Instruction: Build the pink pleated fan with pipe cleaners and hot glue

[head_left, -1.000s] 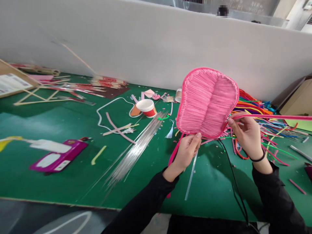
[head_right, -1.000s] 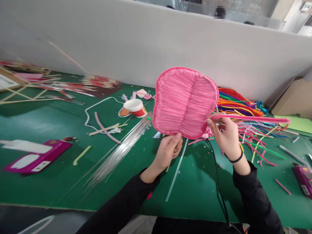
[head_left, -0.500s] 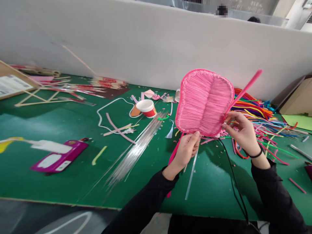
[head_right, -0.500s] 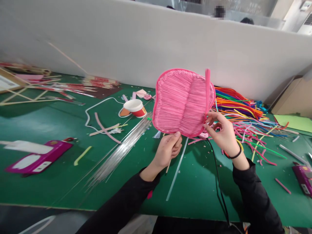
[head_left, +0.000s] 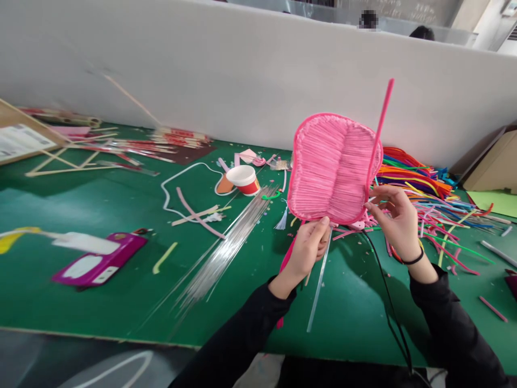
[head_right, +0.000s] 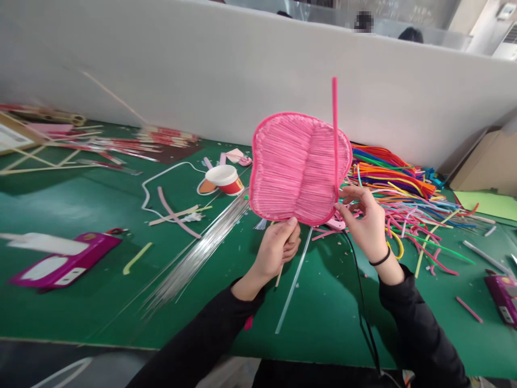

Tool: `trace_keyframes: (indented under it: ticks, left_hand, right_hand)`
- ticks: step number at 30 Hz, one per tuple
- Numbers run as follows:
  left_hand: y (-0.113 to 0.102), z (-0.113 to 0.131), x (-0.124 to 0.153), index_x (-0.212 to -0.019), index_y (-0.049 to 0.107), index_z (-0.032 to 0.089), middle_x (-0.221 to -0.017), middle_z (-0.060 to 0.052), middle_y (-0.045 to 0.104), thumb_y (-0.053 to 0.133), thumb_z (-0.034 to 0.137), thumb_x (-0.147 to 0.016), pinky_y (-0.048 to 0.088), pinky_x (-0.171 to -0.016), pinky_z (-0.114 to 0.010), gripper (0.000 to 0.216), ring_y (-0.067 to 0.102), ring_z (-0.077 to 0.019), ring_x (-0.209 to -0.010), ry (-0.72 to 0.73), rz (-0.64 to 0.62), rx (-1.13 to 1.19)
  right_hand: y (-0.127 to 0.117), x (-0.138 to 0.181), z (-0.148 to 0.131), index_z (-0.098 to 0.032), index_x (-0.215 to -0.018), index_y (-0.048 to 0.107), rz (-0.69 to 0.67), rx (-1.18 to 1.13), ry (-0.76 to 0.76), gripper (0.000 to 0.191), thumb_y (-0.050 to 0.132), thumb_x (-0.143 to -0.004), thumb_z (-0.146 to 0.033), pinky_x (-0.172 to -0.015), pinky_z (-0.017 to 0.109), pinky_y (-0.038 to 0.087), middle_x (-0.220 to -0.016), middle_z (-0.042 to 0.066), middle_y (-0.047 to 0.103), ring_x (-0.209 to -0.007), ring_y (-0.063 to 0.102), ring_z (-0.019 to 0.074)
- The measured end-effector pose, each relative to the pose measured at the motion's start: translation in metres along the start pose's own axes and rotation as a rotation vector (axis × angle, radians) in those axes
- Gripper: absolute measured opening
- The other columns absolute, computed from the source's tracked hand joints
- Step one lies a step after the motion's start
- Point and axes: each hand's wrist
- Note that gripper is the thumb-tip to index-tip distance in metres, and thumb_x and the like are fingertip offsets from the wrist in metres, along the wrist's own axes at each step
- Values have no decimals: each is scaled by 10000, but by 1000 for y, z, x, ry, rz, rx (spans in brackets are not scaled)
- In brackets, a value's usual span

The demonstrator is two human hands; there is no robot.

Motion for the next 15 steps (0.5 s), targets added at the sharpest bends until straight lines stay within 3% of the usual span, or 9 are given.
trace_keyframes:
  ticks: [4,8,12,15]
  left_hand:
    - [-1,-1,0,-546,348,213,-431,121,192,641,744,-762,98,-309,-145,644,165,-17,-315,-2,27,15]
    - [-1,-1,-1,-548,338,214,-441,119,196,654,728,-762,97,-303,-141,640,169,-18,-318,0,56,36]
    - [0,1,-1,-554,340,214,-436,119,194,655,713,-769,101,-302,-137,628,174,-21,-317,13,102,58]
    - [2,2,-1,-545,332,213,-430,115,203,654,726,-761,105,-305,-140,643,183,-20,-315,26,115,52]
  right_hand:
    - [4,6,-3,-254,-1046,698,59,231,-183,142,671,-907,-234,-728,312,602,-964,30,766,-816,720,170]
    - [11,14,-3,-256,-1232,668,32,363,-324,301,534,-974,-181,-839,370,622,-1098,72,770,-958,741,212]
    - [24,22,2,-265,-1417,546,-7,265,-242,431,526,-989,-215,-989,420,599,-1328,80,691,-1200,678,237]
    - [33,28,6,-293,-1448,520,-4,122,-93,505,616,-953,-306,-913,384,646,-1378,64,663,-1158,704,232]
Point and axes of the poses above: each hand's wrist, its own x-axis away from the middle knuckle, its own y-axis out of the palm, z = x × y
